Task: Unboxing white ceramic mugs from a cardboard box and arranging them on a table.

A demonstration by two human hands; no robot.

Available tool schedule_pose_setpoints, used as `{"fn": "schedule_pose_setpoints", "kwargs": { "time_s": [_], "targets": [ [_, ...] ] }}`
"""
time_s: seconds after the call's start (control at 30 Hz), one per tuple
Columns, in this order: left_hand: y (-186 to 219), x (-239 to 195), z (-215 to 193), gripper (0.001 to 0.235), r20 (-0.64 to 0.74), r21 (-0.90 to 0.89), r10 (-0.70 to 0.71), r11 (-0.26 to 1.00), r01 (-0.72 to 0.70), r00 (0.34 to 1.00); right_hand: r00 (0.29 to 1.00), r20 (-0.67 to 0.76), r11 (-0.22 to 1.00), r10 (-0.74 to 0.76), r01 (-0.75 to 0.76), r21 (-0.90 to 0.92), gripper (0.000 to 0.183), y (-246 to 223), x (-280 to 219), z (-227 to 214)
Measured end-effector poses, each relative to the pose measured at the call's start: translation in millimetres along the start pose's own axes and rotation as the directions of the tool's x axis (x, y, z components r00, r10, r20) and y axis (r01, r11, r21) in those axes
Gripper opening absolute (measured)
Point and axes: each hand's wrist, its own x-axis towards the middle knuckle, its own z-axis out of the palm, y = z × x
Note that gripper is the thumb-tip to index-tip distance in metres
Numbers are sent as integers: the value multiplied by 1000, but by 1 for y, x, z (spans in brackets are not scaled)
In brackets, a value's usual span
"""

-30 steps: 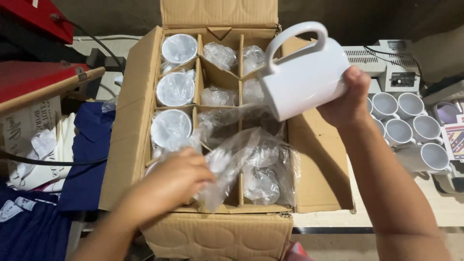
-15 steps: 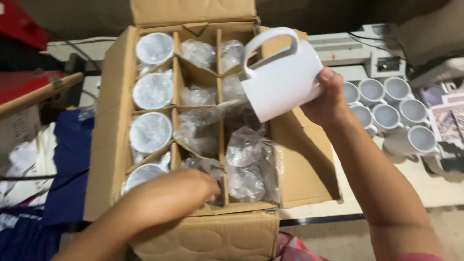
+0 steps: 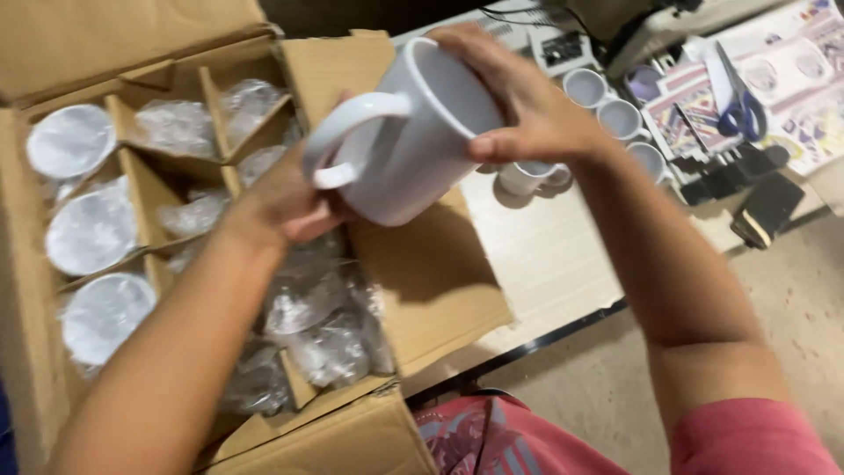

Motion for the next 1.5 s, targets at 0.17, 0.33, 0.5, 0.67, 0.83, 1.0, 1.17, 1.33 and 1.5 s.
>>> {"fn": "schedule_pose_setpoints", "kwargs": {
  "time_s": [0.17, 0.33, 0.5, 0.67, 0.83, 1.0, 1.17, 1.33, 1.5],
  "targets": [
    [-44, 99, 35, 86, -258, 253, 184, 960, -118, 948, 929, -51, 905, 365, -342, 254, 118, 6, -50, -68],
    [-123, 193, 22, 106, -270, 800, 550, 585, -133, 790, 879, 15, 684, 477, -382, 622, 119, 53, -123, -112],
    [-196, 259, 6, 117, -227, 965, 308, 197, 172, 924, 777, -91, 775, 623, -629, -70, 119, 96, -188, -139],
    [-303, 318, -64, 96, -311, 950, 158, 65, 305, 937, 804, -26, 733, 594, -553, -396, 126, 153, -232, -131],
    [-368, 357, -113, 68, -458, 829, -96, 314, 463, 884, 703, 24, 626, 711, -617, -477, 122, 202, -269, -128],
    [-428, 376, -174, 31, -474, 300, -509, 674, 675, 718, 833, 54, 644, 551, -383, -662, 119, 233, -288, -128],
    [-396, 372, -136, 46, -563, 231, -449, 720, 654, 694, 818, 71, 612, 570, -365, -701, 121, 256, -295, -130],
    [-400, 376, -140, 53, -594, 174, -431, 756, 631, 680, 840, 59, 609, 539, -340, -717, 123, 269, -299, -132],
    [-413, 378, -153, 47, -616, 126, -432, 771, 624, 659, 886, 41, 637, 462, -300, -710, 117, 277, -303, -128]
  ]
}}
